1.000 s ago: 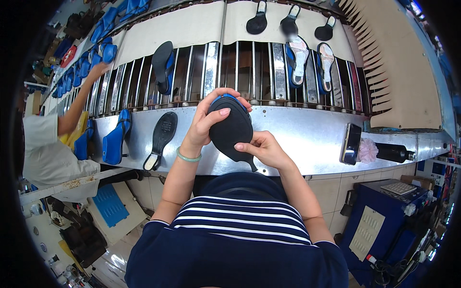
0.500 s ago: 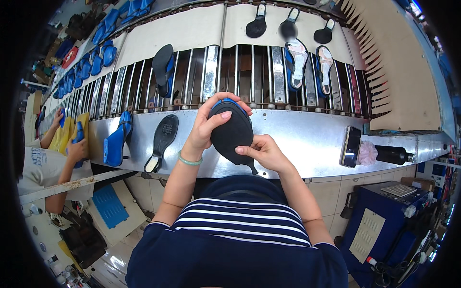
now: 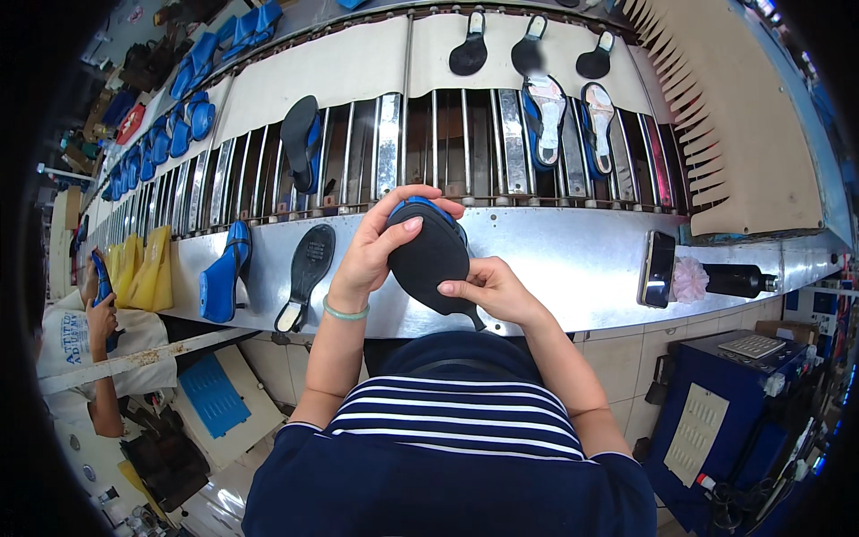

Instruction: Assembling shoe components on a factory conveyor belt.

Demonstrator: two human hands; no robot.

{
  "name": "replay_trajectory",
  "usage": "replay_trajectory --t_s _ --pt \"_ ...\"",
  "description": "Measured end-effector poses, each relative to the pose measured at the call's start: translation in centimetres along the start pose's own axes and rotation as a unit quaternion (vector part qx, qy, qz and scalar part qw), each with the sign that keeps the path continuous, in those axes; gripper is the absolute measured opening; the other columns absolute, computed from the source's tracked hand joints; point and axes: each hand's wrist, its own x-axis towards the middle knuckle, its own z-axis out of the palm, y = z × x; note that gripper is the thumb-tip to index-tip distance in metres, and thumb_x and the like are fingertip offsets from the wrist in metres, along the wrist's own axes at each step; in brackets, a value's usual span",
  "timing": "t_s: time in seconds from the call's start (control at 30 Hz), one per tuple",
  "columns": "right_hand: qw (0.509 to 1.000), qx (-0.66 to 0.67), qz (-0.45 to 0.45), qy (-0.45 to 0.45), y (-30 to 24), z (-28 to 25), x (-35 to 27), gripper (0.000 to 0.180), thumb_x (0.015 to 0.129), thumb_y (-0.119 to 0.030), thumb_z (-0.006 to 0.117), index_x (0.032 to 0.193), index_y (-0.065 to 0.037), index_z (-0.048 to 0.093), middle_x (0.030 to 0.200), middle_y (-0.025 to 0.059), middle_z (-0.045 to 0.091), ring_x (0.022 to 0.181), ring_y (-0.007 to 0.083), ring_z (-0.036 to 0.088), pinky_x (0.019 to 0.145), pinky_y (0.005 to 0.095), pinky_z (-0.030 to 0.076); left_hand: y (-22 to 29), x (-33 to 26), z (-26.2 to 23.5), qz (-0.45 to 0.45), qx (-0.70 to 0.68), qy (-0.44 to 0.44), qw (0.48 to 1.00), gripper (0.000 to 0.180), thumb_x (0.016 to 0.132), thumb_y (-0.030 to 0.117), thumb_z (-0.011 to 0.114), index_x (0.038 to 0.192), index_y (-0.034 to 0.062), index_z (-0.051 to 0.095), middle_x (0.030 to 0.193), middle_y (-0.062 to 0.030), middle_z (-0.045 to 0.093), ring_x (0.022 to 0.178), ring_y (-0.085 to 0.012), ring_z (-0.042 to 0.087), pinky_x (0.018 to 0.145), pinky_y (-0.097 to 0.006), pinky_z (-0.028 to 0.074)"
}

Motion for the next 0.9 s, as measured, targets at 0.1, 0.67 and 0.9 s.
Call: replay_trajectory --t_s 0.1,0.67,0.9 --pt "1.0 0.009 -0.007 -0.006 0.1 -0.1 0.0 0.017 0.091 -0.015 0.07 0.1 -0.001 0.071 0.083 0.0004 0.069 0.074 0.0053 0.061 0.066 0.0216 0.049 -0.2 0.1 0.1 -0.001 -0.004 0.001 1.0 0.038 0.094 0.02 0.056 0.127 0.001 0.052 0.117 -0.0201 0.064 0.103 -0.0234 0.065 0.091 -0.035 0.052" --pt "1.0 0.006 -0.003 0.006 0.1 -0.7 -0.6 0.016 0.091 -0.015 0.069 0.097 0.0 0.071 0.083 0.0017 0.069 0.075 0.006 0.062 0.068 0.0218 0.05 -0.7 0.7 1.1 -0.002 -0.009 0.019 1.0 0.029 0.095 0.016 0.054 0.12 0.0014 0.057 0.113 -0.0193 0.066 0.102 -0.0227 0.065 0.089 -0.034 0.054" --pt "1.0 -0.004 -0.009 0.008 -0.6 -0.9 -0.4 0.018 0.09 -0.018 0.071 0.095 -0.001 0.071 0.082 0.0008 0.069 0.075 0.0058 0.061 0.067 0.0216 0.049 0.3 1.1 1.3 0.002 -0.016 0.03 0.999 0.029 0.095 0.017 0.055 0.119 0.0009 0.057 0.112 -0.0181 0.067 0.103 -0.0222 0.065 0.09 -0.034 0.053"
